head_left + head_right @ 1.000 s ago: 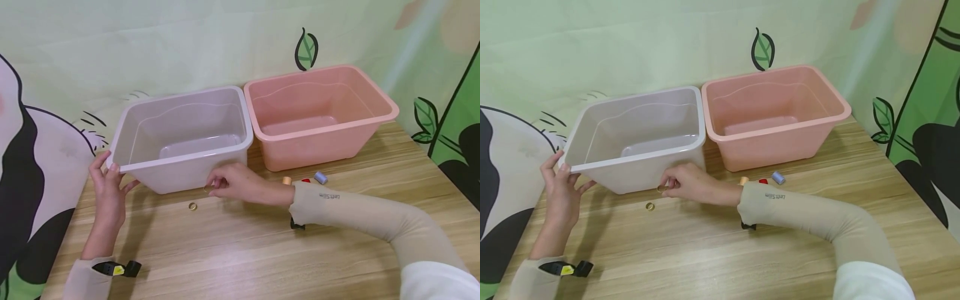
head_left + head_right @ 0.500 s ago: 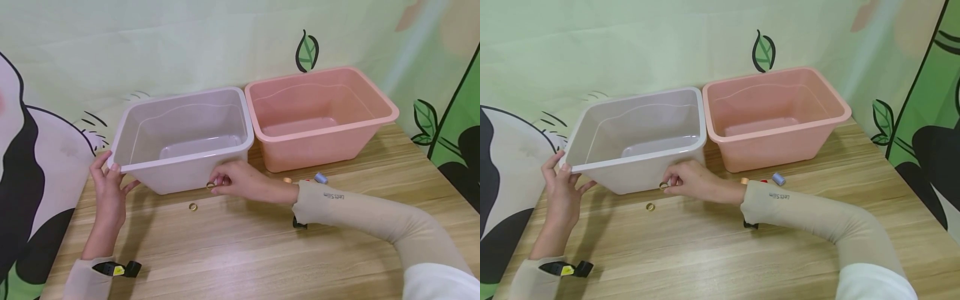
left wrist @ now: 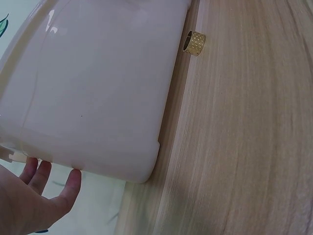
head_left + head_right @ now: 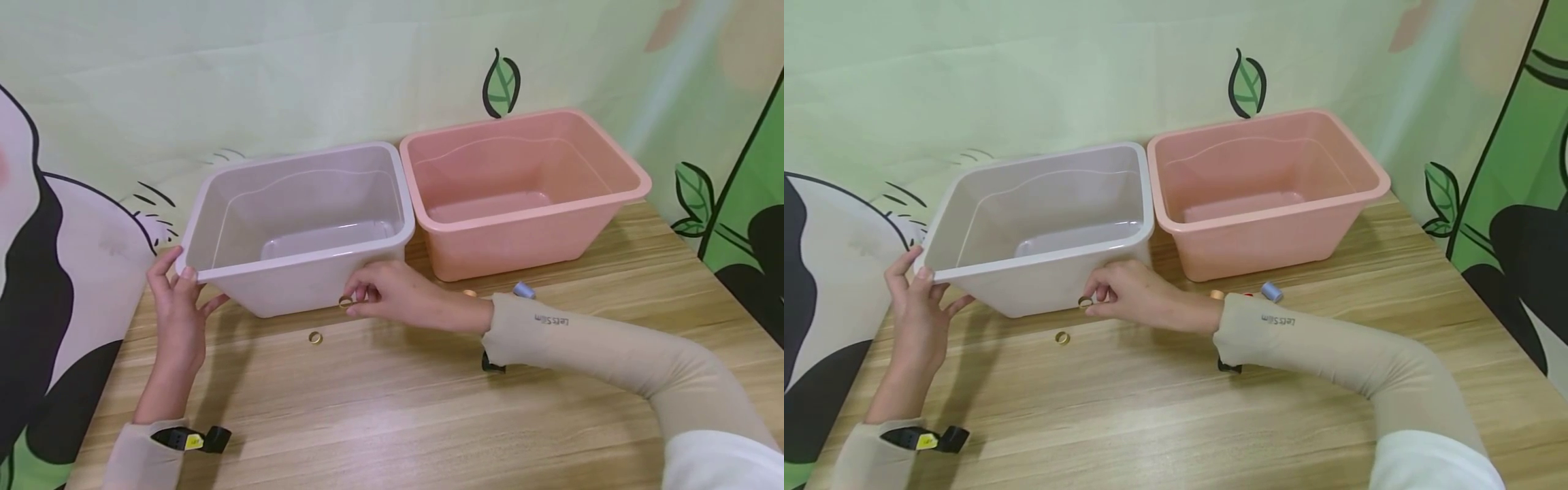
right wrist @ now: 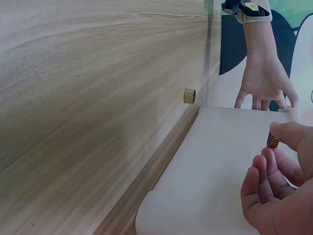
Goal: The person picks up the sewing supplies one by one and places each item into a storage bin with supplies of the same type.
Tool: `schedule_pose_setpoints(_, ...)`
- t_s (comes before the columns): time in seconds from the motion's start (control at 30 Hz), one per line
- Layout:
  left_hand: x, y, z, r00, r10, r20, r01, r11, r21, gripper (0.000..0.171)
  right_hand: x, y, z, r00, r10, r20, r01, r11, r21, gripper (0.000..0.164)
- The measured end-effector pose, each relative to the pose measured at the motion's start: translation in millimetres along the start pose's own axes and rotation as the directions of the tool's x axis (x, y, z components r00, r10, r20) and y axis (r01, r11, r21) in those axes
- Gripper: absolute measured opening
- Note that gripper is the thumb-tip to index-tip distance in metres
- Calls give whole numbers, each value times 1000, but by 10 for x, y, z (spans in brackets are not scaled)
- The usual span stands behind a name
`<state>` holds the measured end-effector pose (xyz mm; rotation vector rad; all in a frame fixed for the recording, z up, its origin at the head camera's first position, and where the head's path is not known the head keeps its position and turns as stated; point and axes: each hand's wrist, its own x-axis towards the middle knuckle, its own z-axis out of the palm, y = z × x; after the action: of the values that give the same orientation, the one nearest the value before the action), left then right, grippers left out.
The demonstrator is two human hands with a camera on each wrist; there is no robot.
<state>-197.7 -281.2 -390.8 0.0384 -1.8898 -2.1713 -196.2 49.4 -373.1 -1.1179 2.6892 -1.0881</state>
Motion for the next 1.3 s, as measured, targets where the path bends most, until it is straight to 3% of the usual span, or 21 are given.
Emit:
schedule_pose_setpoints(0.93, 3, 23, -2, 999, -38, -13, 38, 999, -18, 48, -122, -74, -95, 998, -57, -14, 56, 997, -56, 16)
schedule_pose_setpoints(1.3, 6, 30, -3, 998, -54, -12, 54, 998, -15, 49, -130, -152, -216, 999, -41, -5, 41, 997, -66, 17)
